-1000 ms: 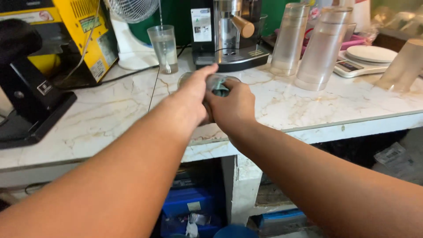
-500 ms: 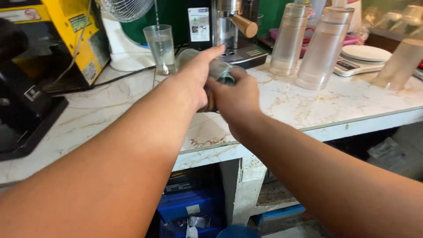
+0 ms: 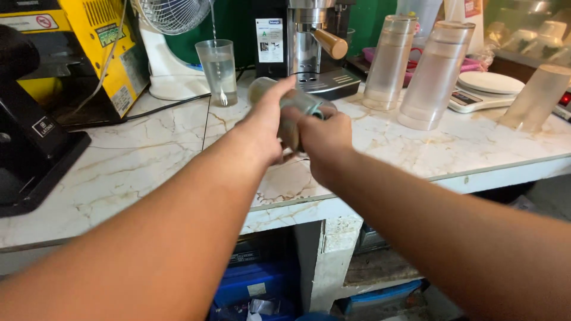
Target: Drying and wiping plastic cups with a cloth in a coffee shop setting.
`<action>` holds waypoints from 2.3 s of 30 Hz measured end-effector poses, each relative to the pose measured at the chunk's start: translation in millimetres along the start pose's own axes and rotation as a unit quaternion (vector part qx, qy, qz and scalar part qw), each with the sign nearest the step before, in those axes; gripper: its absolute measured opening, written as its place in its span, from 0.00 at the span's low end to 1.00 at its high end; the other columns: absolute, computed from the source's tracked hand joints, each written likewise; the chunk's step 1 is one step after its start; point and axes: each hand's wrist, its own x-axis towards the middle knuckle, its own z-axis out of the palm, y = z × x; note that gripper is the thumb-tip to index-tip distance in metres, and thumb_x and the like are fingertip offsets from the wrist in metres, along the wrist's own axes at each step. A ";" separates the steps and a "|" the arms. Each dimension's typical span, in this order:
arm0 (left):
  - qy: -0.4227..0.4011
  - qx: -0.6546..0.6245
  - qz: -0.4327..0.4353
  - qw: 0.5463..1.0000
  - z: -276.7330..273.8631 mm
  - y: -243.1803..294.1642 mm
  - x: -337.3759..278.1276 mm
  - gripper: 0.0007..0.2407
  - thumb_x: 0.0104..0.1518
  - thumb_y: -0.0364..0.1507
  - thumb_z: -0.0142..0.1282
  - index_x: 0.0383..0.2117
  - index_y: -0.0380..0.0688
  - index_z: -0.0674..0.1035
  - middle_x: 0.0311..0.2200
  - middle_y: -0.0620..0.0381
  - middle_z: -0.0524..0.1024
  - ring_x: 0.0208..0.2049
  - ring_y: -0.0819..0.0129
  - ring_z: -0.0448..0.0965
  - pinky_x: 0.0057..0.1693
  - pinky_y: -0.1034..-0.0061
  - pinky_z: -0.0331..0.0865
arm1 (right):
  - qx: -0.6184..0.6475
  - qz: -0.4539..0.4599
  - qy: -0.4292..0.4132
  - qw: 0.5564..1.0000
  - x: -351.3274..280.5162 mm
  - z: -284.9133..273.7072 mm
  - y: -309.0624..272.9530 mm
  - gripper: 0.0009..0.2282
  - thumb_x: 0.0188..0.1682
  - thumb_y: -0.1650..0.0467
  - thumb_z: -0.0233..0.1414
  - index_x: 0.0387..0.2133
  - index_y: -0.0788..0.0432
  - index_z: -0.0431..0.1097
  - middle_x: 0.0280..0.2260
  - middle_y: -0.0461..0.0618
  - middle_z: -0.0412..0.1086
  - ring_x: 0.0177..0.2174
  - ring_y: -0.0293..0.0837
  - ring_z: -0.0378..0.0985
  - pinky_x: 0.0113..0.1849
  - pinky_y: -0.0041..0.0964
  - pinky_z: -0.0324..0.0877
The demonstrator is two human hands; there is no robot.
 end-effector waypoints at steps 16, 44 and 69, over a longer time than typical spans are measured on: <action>-0.139 -0.155 0.170 0.963 -67.0 30.1 5.2 0.28 0.47 0.47 0.61 0.48 0.38 0.74 0.38 0.47 0.79 0.38 0.58 0.80 0.44 0.64 0.74 | 0.503 0.245 -0.230 0.796 -28.1 -33.2 -16.3 0.16 0.54 0.79 0.57 0.55 0.67 0.69 0.49 0.63 0.73 0.45 0.50 0.81 0.47 0.42 0.77; -0.125 -0.074 0.004 0.989 -70.4 -6.4 -8.3 0.27 0.53 0.51 0.55 0.51 0.45 0.75 0.43 0.49 0.74 0.42 0.55 0.81 0.47 0.56 0.82 | -0.008 -0.052 -0.202 0.978 -44.2 -30.3 -45.1 0.17 0.48 0.72 0.49 0.50 0.68 0.69 0.43 0.59 0.76 0.43 0.52 0.80 0.44 0.43 0.77; -0.278 -0.172 -0.020 0.945 -119.2 -48.2 60.2 0.39 0.55 0.58 0.50 0.58 0.28 0.69 0.47 0.41 0.78 0.50 0.51 0.80 0.59 0.61 0.71 | -0.100 0.113 -0.231 0.961 -9.9 -3.6 -24.7 0.15 0.55 0.67 0.44 0.50 0.60 0.71 0.41 0.55 0.76 0.35 0.45 0.82 0.39 0.44 0.79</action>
